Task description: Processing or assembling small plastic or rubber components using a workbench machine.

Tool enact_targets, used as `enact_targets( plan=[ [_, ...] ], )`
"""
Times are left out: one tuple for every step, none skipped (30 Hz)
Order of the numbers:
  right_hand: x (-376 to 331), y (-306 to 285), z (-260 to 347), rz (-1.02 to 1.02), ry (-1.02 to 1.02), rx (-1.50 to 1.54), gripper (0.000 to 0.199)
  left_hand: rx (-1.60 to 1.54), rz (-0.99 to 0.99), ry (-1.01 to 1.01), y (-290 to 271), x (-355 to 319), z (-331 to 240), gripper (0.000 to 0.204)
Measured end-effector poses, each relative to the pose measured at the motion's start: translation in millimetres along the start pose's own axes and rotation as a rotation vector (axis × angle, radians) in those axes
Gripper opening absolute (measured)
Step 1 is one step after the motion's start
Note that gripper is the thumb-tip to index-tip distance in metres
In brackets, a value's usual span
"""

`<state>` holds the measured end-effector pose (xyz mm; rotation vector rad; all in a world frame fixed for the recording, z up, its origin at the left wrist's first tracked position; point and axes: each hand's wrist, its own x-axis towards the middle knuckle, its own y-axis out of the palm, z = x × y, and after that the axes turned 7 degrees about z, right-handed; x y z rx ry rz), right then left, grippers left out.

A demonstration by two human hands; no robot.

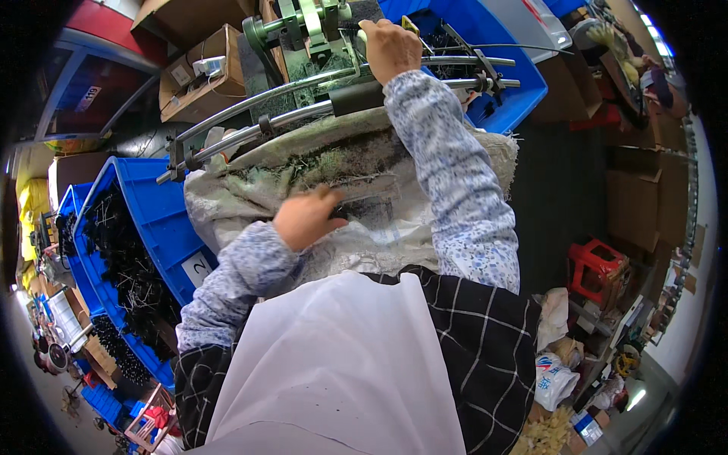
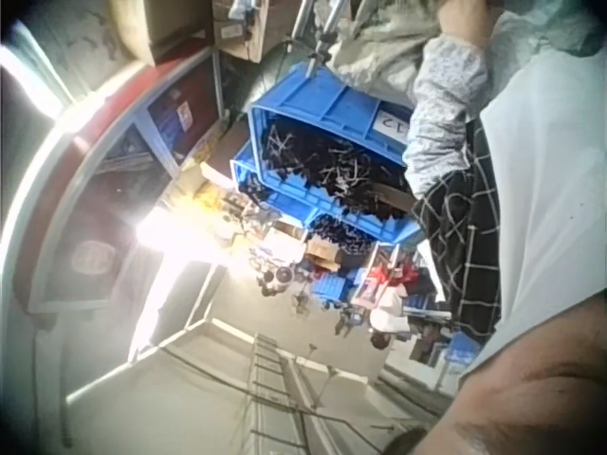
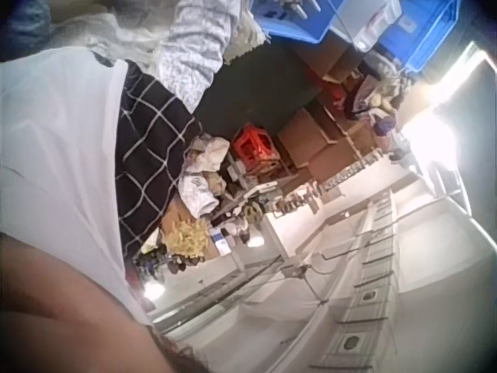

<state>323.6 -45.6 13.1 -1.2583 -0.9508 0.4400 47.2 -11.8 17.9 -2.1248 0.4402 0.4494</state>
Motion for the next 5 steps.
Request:
enact_targets(
  plan=[
    [2,6,1,-0.003,-0.003,0.004,0.02,0.001,-0.002,-0.005,13,3,2,0.032],
    [3,11,1,0.025,0.017,0.004,0.021,0.141,-0.052,0.047,27,9,6,0.028],
    [4,14,-1,0.056,0.04,0.003,0.022,0.279,-0.1,0.101,33,12,6,0.025],
    [5,17,-4,0.074,0.058,0.008,0.024,0.306,-0.075,0.085,38,14,5,0.023],
    [7,13,0,0.117,0.074,0.045,0.023,0.286,-0.059,0.085,40,14,7,0.023]
  ],
)
